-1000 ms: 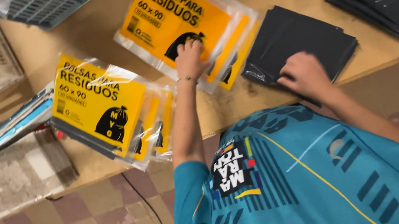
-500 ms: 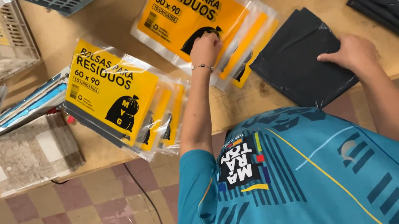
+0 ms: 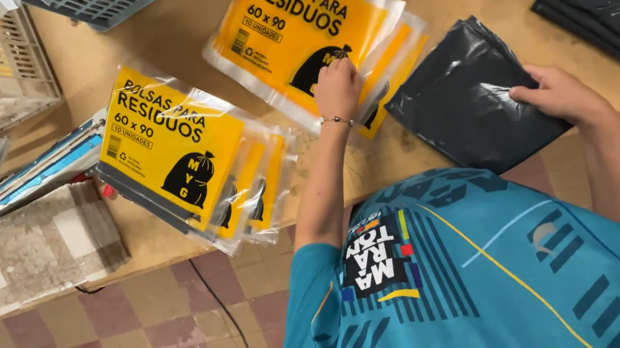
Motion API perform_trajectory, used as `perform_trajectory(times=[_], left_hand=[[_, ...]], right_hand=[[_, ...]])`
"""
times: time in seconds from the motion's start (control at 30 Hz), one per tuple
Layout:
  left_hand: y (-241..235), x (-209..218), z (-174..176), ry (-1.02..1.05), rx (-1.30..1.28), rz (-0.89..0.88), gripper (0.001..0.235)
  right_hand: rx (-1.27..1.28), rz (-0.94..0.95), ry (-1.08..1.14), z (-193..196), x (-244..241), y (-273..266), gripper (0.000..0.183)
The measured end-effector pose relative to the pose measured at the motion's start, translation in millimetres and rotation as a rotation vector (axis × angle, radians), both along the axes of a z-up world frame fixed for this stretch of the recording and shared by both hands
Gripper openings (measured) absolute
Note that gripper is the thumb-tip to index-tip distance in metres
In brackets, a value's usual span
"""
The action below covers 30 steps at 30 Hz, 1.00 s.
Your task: Packaging black plastic bags into yellow plastic sleeves at a workbench
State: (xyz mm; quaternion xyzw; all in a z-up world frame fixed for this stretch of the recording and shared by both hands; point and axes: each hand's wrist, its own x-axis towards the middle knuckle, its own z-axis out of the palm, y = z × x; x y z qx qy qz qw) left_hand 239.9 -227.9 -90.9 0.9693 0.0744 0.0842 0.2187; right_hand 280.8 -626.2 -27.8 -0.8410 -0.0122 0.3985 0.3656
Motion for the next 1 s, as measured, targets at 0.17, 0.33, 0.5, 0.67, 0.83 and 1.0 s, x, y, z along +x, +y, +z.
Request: perform_trajectory(times=[0.17,0.33,0.5,0.67,0.83,1.0], left_hand=[[-9.0,-5.1,-7.0,-0.092,0.151,0.078,0.018],[-7.9,-3.4,-9.0,-0.216,-0.004,0.082,0.016],[-1.3,0.7,-35.3,-0.217,-0.027,0.166,0.022],[2.6,7.7,-24.5,-0.117,-0.039,0.073,0.027],[13.1,10.2,-39.3,-0.403,0.044,-0.158,0.006],[13.0,-17.1,7.0,-0.554,0.094,-0.233,0.006]], right_hand=[[0.425,-0.316,0.046,-11.0,-11.1,9.8,0.031],[0.523,-0.556,-0.038,-47.7,-15.6,53.6,0.028],[0.495,-0.657,-0.121,-66.8,-35.8,96.4,0.012],[0.588,-0.337,-0.046,-61.9,-41.7,121.6,0.024],[0.507,0.01,-0.013,-82.8,-5.5,155.3,0.044],[0.276,-0.074,-0.365,-87.8,66.7,191.7,0.034]])
